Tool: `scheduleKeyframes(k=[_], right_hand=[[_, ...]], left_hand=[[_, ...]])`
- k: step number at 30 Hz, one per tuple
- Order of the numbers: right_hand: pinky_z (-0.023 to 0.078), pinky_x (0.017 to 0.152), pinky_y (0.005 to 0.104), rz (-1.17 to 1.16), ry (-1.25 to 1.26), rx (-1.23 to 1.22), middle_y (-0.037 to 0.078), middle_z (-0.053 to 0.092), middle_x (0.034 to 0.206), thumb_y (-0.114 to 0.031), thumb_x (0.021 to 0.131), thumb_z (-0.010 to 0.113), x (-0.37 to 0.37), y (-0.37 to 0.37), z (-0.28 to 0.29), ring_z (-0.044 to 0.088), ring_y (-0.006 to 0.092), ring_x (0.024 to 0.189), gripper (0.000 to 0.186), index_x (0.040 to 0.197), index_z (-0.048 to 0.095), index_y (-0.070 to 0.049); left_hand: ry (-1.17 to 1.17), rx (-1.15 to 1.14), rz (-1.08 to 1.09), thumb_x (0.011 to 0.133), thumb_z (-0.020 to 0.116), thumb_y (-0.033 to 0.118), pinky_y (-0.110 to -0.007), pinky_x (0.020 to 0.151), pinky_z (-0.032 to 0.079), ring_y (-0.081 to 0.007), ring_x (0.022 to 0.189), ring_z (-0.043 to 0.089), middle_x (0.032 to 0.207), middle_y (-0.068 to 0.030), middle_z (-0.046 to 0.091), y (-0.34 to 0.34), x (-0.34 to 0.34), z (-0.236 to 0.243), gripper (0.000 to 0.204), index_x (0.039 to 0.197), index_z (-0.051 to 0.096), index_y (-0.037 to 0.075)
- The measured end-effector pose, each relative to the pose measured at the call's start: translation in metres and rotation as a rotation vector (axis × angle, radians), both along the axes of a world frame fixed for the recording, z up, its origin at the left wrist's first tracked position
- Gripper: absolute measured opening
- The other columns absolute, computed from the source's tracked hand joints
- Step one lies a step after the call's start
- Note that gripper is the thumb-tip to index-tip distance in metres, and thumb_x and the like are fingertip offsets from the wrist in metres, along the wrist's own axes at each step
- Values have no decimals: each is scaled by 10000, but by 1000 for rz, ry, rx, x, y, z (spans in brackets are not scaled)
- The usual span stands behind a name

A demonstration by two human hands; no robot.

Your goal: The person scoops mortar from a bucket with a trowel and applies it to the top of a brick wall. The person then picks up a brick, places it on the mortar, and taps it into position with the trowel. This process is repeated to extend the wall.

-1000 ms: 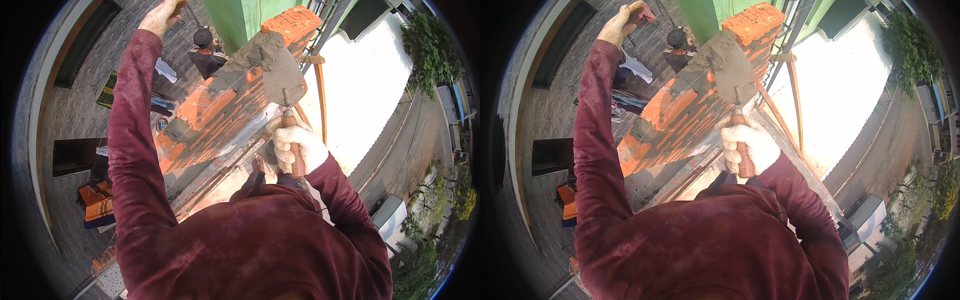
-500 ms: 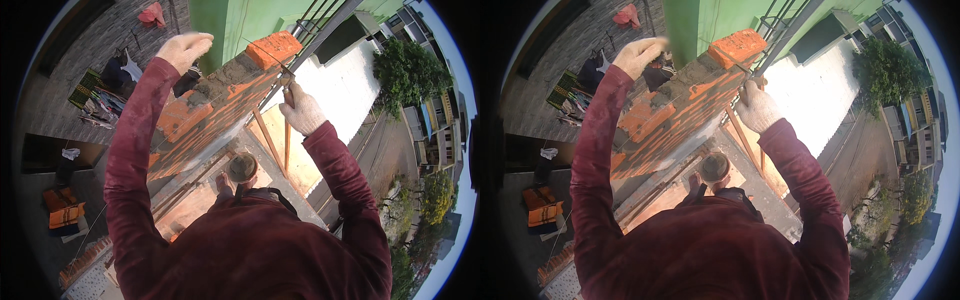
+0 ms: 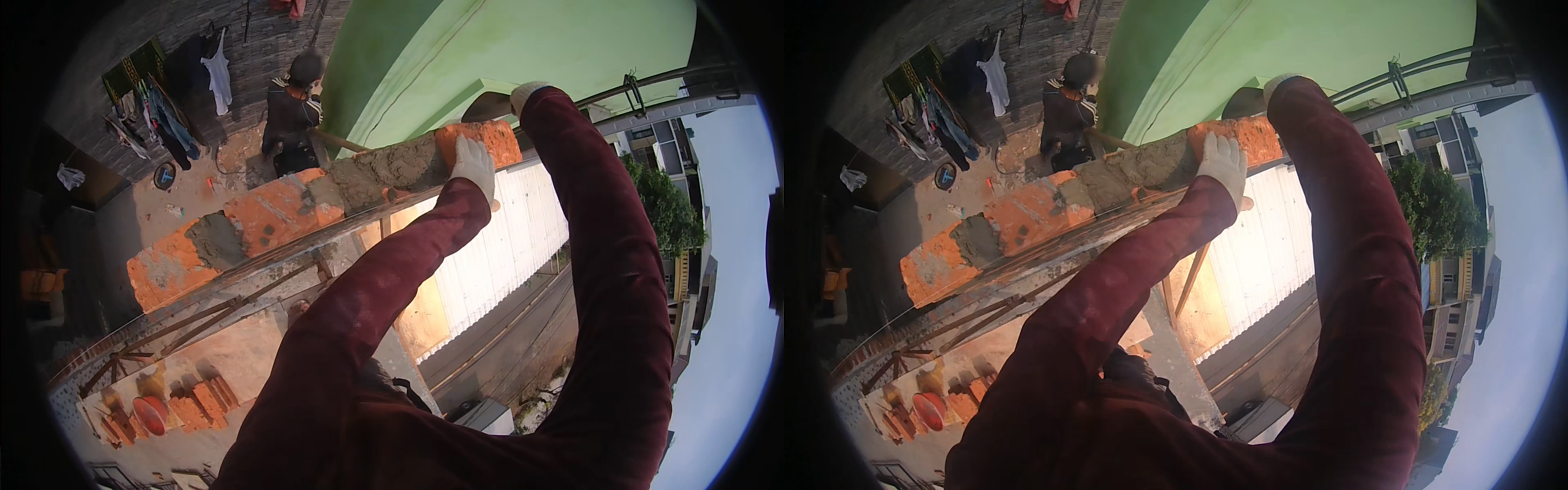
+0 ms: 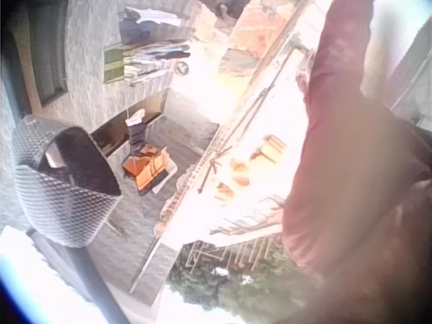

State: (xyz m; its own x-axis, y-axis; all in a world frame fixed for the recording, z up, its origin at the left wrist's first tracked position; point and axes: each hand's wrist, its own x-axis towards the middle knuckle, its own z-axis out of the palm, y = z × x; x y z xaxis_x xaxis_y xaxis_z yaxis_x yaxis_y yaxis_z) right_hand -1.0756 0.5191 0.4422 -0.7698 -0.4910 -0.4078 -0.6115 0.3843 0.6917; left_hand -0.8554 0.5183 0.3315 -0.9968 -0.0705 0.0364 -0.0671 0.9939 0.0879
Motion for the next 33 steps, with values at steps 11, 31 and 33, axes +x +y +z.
scheduleKeyframes(k=[11,31,33], right_hand=[[541,758,427,-123,-208,239,105,738,858,-87,563,749,23,-80,-7,706,277,840,409,971,762,-81],[459,506,341,-128,-697,78,-25,562,690,-28,522,712,129,-143,25,567,143,572,622,1144,716,-14],[482,547,322,-231,-835,27,-19,622,846,-23,585,738,143,-146,32,597,142,642,621,1204,720,-60]], left_hand=[[5,-48,13,878,562,759,-634,1212,179,-378,1487,356,1617,-195,395,4,-9,-8,1046,1574,373,1],[85,-6,65,918,572,607,-615,1201,216,-400,1454,405,1563,-202,467,5,-8,-18,868,1521,461,-7],[81,17,78,927,569,584,-608,1201,223,-399,1449,415,1558,-202,473,7,-8,-17,846,1518,464,-12]])
